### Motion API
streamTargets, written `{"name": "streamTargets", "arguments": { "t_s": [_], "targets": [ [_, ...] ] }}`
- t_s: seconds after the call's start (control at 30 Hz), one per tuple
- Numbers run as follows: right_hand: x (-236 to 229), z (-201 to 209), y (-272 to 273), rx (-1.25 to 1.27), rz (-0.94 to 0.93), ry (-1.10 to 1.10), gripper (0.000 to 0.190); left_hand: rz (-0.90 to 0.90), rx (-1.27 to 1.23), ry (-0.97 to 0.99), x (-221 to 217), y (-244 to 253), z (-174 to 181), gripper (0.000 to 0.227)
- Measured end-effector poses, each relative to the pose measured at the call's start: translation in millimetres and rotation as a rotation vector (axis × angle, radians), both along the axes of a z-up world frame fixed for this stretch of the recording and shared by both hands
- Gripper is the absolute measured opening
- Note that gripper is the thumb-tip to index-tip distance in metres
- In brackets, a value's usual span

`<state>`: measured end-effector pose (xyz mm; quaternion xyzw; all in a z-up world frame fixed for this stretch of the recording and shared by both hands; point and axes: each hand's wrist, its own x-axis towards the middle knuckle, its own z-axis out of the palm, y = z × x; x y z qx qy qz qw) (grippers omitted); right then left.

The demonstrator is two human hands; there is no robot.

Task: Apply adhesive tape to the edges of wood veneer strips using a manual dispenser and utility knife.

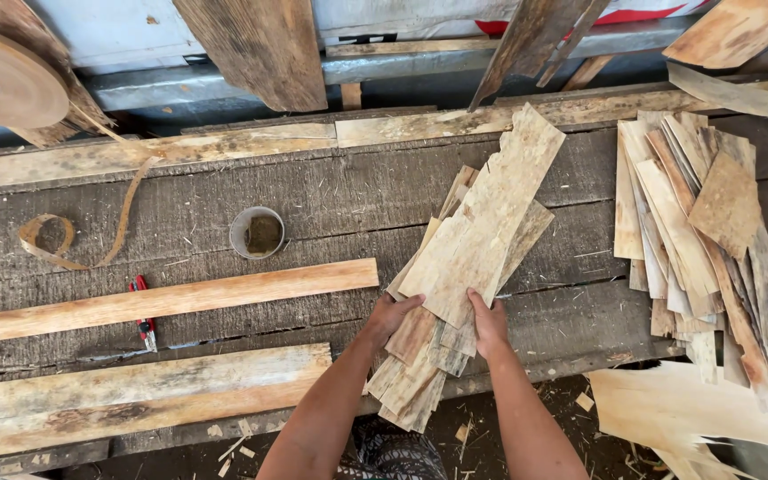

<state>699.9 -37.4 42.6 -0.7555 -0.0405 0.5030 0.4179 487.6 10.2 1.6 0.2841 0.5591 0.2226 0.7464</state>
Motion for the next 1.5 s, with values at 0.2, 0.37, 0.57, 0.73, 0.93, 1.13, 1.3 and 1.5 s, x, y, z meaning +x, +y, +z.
{"name": "streamTargets", "arguments": {
  "t_s": [0.2, 0.37, 0.57, 0.73, 0.93, 1.13, 1.3, 1.5],
  "targets": [
    [-13, -26, 6, 0.076, 0.005, -0.251, 0.062, -0.021, -0.015, 0.106, -10, 11, 18, 0.078],
    [-11, -51, 7, 0.157, -0.072, -0.142, 0.060, -0.119, -0.003, 0.082, -13, 13, 6, 0.067],
    [2, -39, 16, 0.067, -0.104, 0.055, 0.074, -0.109, -0.121, -0.008, -13, 16, 15, 0.061],
    [2, -13, 18, 0.080, -0.115, 0.210, 0.088, -0.057, -0.162, -0.076, -8, 18, 16, 0.056],
    [28, -46, 13, 0.272, -0.012, 0.557, 0.068, -0.104, -0.141, -0.070, -7, 26, 25, 0.060],
    [13, -40, 11, 0.285, -0.110, 0.427, 0.058, -0.222, -0.097, 0.149, -13, 49, 44, 0.074],
    [4, -44, 15, 0.538, -0.217, 0.437, 0.063, -0.406, 0.267, 0.205, -19, 75, 34, 0.070],
    [2, 0, 60, 0.561, -0.324, 0.328, 0.068, -0.316, 0.685, 0.658, -46, 97, 136, 0.055]
  ]
}}
